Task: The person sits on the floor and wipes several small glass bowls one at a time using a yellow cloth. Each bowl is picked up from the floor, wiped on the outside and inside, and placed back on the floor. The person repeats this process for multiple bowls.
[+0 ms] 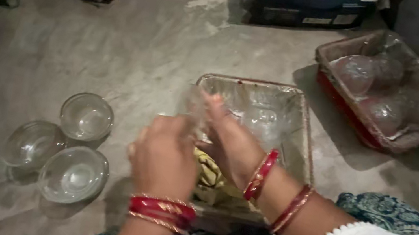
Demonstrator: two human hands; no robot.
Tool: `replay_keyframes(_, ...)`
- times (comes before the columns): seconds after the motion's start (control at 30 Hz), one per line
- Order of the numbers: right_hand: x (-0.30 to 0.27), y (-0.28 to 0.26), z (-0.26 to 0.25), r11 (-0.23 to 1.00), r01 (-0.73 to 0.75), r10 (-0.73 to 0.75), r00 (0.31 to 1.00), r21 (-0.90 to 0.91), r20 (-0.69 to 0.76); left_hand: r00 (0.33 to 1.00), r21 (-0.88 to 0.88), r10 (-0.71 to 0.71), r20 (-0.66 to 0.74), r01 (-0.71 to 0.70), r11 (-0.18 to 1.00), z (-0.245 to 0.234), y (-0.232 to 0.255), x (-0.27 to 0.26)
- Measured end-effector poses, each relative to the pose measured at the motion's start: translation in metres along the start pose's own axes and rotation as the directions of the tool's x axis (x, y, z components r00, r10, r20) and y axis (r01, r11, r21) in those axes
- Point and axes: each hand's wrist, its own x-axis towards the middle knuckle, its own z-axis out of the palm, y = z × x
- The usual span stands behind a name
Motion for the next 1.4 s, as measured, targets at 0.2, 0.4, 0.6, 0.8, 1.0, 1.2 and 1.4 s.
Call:
replay_keyframes(0.2, 0.013, 0.046, 0.009, 0.479, 0.273, -0.059, 0.958, -0.834, 0.28, 0.891, 0.146, -0.437, 0.121, 0.419, 0.896, -0.002, -0.043, 0.012)
replay_keyframes(0.4, 0.013, 0.049, 0.018, 0.048, 0.268, 0.217, 0.938, -0.962, 0.272, 0.827, 0.288, -0.525, 0.201, 0.463, 0.839, 0.019, -0.067, 0.006)
replay_keyframes(0.6, 0.009, 0.044, 0.023, 0.011, 0.286, 0.235, 0.931, -0.958, 0.28, 0.806, 0.374, -0.563, 0.182, 0.472, 0.798, 0.039, -0.084, 0.007)
replay_keyframes(0.8, 0.008, 0.047, 0.02, -0.004, 0.315, 0.216, 0.927, -0.949, 0.307, 0.781, 0.422, -0.595, 0.191, 0.482, 0.768, 0.046, -0.093, 0.007)
replay_keyframes(1.0, 0.006, 0.052, 0.015, 0.022, 0.32, 0.187, 0.93, -0.947, 0.318, 0.747, 0.444, -0.642, 0.175, 0.522, 0.728, 0.056, -0.103, 0.007)
replay_keyframes(1.2, 0.006, 0.056, 0.008, 0.041, 0.347, 0.139, 0.927, -0.937, 0.349, 0.77, 0.449, -0.611, 0.183, 0.488, 0.749, 0.055, -0.101, 0.006)
replay_keyframes(1.4, 0.01, 0.053, -0.008, 0.116, 0.327, 0.048, 0.941, -0.938, 0.334, 0.865, 0.342, -0.498, 0.062, 0.45, 0.825, 0.048, -0.083, 0.012)
